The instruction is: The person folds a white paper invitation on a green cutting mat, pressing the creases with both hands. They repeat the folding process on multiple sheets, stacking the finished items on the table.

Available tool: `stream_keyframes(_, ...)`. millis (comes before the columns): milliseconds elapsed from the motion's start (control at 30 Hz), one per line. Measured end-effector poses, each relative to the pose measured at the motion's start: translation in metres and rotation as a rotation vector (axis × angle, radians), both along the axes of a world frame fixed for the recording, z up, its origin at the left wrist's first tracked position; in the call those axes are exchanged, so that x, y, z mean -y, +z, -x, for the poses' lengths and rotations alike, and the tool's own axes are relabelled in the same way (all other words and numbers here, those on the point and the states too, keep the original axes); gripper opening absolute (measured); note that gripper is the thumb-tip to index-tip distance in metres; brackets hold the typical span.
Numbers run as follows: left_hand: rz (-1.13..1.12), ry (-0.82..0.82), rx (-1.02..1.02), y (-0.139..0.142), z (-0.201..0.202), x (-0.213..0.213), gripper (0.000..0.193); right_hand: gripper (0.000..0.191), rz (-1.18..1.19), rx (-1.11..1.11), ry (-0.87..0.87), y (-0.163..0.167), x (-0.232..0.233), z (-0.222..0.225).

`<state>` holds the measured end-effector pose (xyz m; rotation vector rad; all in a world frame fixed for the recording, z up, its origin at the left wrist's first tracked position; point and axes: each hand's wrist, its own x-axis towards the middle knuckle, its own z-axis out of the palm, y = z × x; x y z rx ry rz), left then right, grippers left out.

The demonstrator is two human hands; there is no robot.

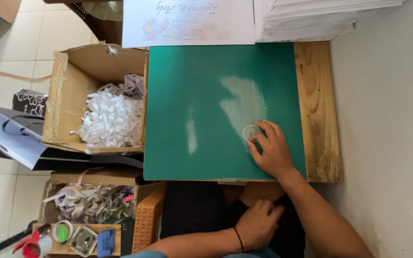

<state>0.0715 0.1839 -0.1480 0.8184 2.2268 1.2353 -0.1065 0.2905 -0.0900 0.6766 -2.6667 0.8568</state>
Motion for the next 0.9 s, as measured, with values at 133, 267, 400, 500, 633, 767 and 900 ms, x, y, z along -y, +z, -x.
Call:
stream_keyframes(133, -0.105, -0.199, -0.275, -0.008, -0.008, -0.003, 0.047, 0.013, -0.009, -0.006, 0.003, 0.001, 0.001, 0.0)
stream_keyframes(267, -0.099, -0.257, -0.382, -0.011, -0.005, -0.004, 0.048, 0.013, -0.005, -0.011, 0.002, 0.001, 0.001, -0.001)
stream_keyframes(400, 0.045, -0.183, -0.456, -0.001, 0.0, 0.001, 0.062, 0.012, -0.019, -0.011, -0.007, 0.001, 0.001, -0.002)
stream_keyframes(500, 0.258, -0.22, -0.29, 0.013, 0.002, 0.01, 0.074, 0.013, -0.02, -0.01, -0.012, 0.001, 0.001, -0.002)
stream_keyframes(633, 0.362, -0.2, -0.009, 0.025, 0.006, 0.028, 0.083, 0.012, -0.015, -0.017, -0.012, 0.0, 0.001, -0.002)
stream_keyframes(767, 0.418, -0.219, 0.238, 0.025, 0.014, 0.043, 0.079, 0.014, -0.034, -0.037, -0.013, 0.0, 0.002, -0.002)
stream_keyframes(900, 0.337, -0.235, 0.287, 0.024, 0.014, 0.047, 0.079, 0.014, -0.028, -0.036, -0.023, 0.002, 0.004, -0.003)
